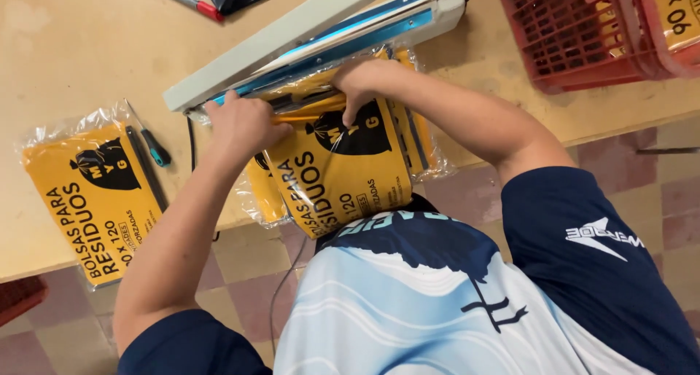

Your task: Sealing the open ends of plastic bag retail packs using a manual heat sealer and organizing them into a crate.

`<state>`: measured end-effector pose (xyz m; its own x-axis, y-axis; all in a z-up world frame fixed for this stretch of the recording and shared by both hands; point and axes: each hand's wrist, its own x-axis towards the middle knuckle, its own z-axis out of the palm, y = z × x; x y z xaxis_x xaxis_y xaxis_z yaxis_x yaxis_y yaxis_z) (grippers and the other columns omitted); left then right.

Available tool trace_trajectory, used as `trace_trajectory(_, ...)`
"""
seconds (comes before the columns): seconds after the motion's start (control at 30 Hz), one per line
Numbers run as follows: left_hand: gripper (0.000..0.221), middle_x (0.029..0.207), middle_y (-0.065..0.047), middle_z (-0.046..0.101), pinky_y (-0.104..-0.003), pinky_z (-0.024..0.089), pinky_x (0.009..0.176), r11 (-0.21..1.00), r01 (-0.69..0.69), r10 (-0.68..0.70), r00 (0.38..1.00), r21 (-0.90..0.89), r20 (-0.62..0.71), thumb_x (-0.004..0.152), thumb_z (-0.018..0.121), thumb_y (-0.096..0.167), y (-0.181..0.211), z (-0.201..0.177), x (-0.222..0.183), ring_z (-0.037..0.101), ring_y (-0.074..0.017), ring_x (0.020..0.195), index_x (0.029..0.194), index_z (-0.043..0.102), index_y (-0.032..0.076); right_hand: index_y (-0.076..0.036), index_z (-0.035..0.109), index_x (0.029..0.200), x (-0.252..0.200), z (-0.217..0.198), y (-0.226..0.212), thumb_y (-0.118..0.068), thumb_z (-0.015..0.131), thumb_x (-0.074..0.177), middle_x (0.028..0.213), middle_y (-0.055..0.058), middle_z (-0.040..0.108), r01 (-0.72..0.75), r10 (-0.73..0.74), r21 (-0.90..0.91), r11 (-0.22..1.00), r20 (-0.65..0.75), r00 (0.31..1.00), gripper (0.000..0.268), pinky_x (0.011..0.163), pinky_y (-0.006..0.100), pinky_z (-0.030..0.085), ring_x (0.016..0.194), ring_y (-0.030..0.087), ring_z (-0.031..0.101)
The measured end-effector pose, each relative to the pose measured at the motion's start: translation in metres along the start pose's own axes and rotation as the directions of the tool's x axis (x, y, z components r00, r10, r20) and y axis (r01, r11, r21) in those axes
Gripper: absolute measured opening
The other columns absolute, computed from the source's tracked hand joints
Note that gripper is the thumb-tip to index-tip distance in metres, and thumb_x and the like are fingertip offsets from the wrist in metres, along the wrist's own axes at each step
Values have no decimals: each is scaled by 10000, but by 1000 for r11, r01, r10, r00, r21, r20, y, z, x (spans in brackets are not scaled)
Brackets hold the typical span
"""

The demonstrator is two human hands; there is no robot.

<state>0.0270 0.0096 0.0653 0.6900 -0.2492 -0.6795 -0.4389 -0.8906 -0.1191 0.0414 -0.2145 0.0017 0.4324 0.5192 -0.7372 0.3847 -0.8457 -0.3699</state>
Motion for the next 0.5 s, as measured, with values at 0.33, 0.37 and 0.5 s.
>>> trace_trajectory(0.33,507,1059,-95,740,-434,354,856,997,66,-65,998,49,-6,1013,412,647,3,26,47,588,-306,1005,1122,661,219,-157,503,811,-5,-13,33,-352,686,968,724,0,477,22,27,332,943,-143,989,310,632,236,341,635,142,391)
trace_trajectory(0.37,507,1059,-95,740,-434,354,856,997,65,-64,998,46,-8,1013,412,647,3,27,50,588,-306,1005,1122,661,219,-157,503,811,-10,-9,38,-352,686,968,724,0,477,20,29,329,944,-141,990,310,632,236,341,635,142,391)
trace_trajectory(0.5,280,1039,-85,715,-436,386,815,993,48,-43,998,107,-54,979,464,183,2,41,59,565,-317,1006,1010,742,176,-127,671,1002,-29,4,40,-163,629,978,963,35,711,221,48,550,805,-433,900,59,824,258,545,843,152,653)
